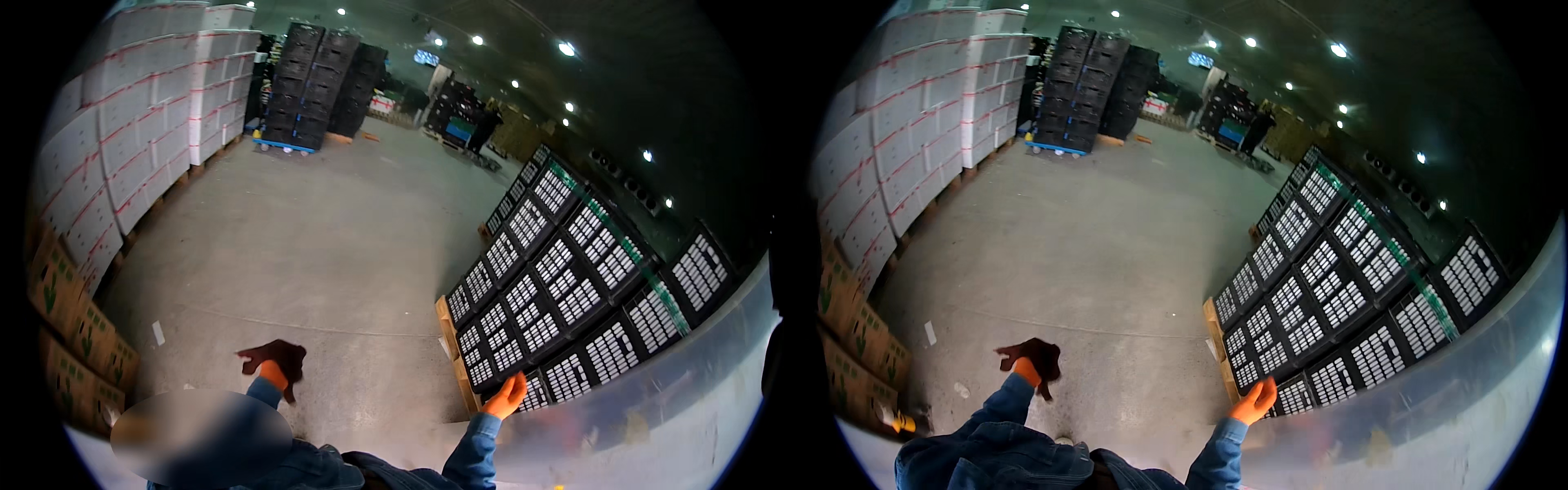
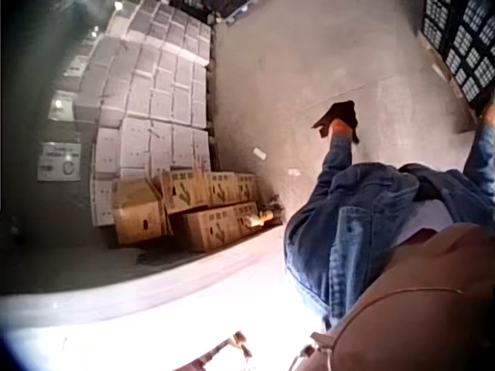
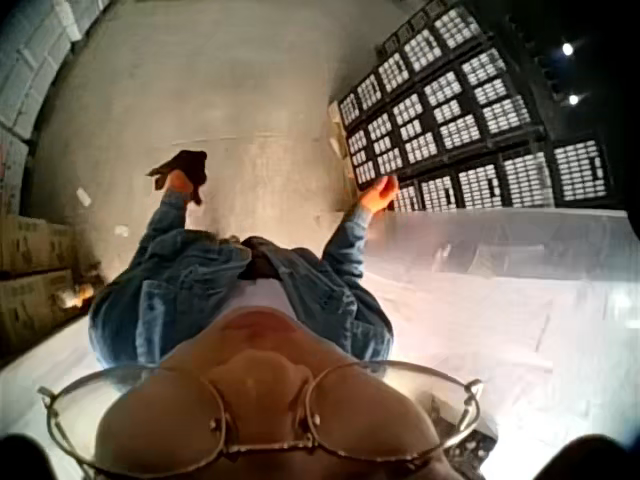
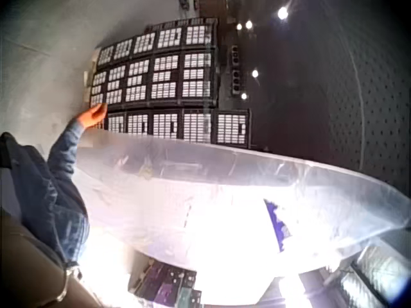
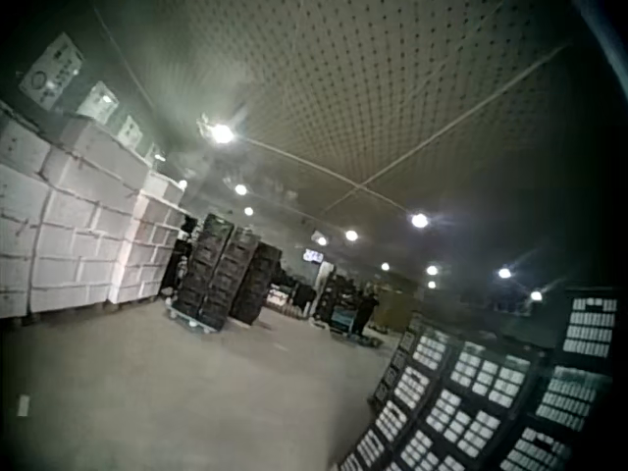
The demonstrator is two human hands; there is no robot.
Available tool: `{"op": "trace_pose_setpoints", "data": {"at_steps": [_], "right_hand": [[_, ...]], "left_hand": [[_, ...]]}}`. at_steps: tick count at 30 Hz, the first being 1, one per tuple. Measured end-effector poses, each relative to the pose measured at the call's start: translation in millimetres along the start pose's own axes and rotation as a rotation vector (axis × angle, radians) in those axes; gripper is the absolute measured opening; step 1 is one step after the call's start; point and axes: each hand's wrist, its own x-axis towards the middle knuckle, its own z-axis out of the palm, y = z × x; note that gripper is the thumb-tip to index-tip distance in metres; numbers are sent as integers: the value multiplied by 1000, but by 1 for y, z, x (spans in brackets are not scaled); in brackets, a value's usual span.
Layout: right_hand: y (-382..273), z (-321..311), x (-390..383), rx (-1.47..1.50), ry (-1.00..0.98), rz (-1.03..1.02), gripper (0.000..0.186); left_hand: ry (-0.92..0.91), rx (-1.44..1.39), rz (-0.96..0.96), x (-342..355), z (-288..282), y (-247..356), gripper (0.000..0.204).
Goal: The person walks through a warehouse area, approaches a stainless steel sink, turns on the faucet, and washes a dark cloth under running water. They repeatedly rub and squeeze the cloth, then turn off the faucet and walk away.
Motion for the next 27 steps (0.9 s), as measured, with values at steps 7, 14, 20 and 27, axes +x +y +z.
{"op": "trace_pose_setpoints", "data": {"at_steps": [7,14,20,27], "right_hand": [[-93,278,104,245,-304,-705,22],[-75,473,238,245,-597,-906,38],[65,704,364,484,-596,-1166,24],[322,971,505,-22,-951,-678,21]], "left_hand": [[409,-58,290,274,-164,-41,26],[348,41,-4,558,-199,-131,18],[-51,-47,-137,709,-334,-200,27],[-47,-7,-89,1051,-437,-241,48]]}}
